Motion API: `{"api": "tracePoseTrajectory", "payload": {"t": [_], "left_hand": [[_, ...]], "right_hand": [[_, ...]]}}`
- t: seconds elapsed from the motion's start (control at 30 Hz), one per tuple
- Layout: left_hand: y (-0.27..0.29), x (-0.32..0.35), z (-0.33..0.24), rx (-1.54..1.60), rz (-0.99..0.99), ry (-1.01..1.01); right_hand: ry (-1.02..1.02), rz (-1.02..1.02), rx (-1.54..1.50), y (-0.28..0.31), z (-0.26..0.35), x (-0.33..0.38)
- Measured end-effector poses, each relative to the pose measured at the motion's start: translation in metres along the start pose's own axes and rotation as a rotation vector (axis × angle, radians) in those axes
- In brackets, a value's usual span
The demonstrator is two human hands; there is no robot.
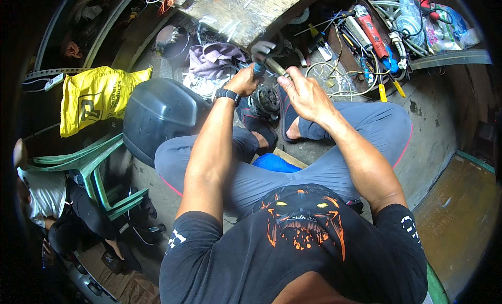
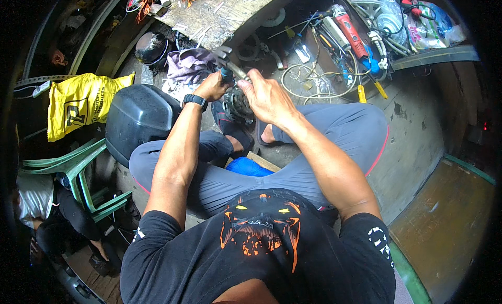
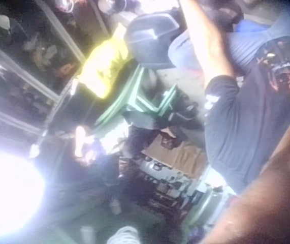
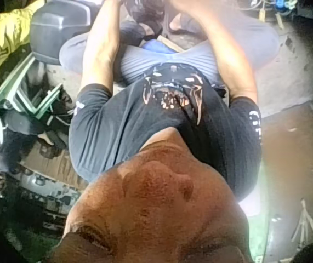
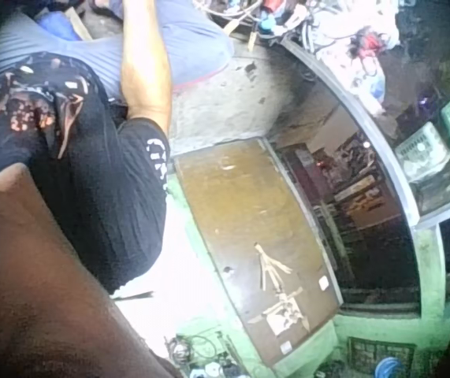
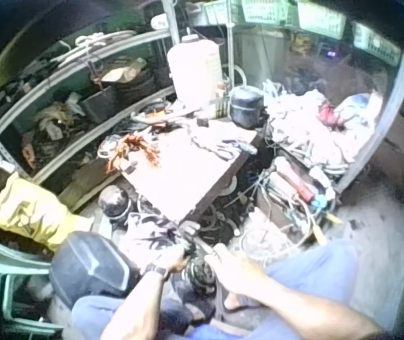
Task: The person disassembles a motor stator by hitting a screwdriver with a hammer to pry off a component while holding the motor between their legs.
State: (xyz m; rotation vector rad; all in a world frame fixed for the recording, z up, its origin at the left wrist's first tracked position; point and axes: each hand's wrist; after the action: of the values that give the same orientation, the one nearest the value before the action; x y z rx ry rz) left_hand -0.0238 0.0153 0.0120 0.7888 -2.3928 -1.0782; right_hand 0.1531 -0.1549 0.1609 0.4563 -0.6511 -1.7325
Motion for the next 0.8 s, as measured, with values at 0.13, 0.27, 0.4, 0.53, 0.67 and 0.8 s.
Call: {"api": "tracePoseTrajectory", "payload": {"t": [0.13,0.27,0.4,0.53,0.67,0.8], "left_hand": [[-0.014,-0.002,0.010,-0.052,0.064,0.032],[-0.007,0.001,0.000,0.004,-0.049,0.058],[0.000,0.004,-0.010,0.032,-0.023,0.079],[0.009,-0.004,-0.033,0.014,-0.008,0.034],[0.017,-0.010,-0.045,-0.025,0.071,0.037],[0.010,-0.013,-0.025,-0.033,0.080,0.049]], "right_hand": [[-0.044,0.041,0.002,0.000,-0.008,-0.003],[0.040,-0.190,-0.097,0.047,0.026,-0.014],[0.075,-0.350,-0.187,0.059,0.040,-0.015],[0.027,-0.219,-0.076,0.029,0.016,-0.002],[-0.130,-0.156,-0.028,-0.016,-0.016,0.006],[-0.135,-0.169,-0.051,0.000,-0.014,-0.003]]}}
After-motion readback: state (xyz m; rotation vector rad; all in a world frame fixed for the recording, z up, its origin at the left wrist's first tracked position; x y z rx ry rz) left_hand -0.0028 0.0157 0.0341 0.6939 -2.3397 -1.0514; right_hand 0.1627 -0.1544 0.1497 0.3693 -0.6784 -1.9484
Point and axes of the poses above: each hand's wrist, its own x-axis away from the middle knuckle, its own y-axis out of the back of the hand, z = x × y, and after that the axes turned 10 degrees about -z, right-handed
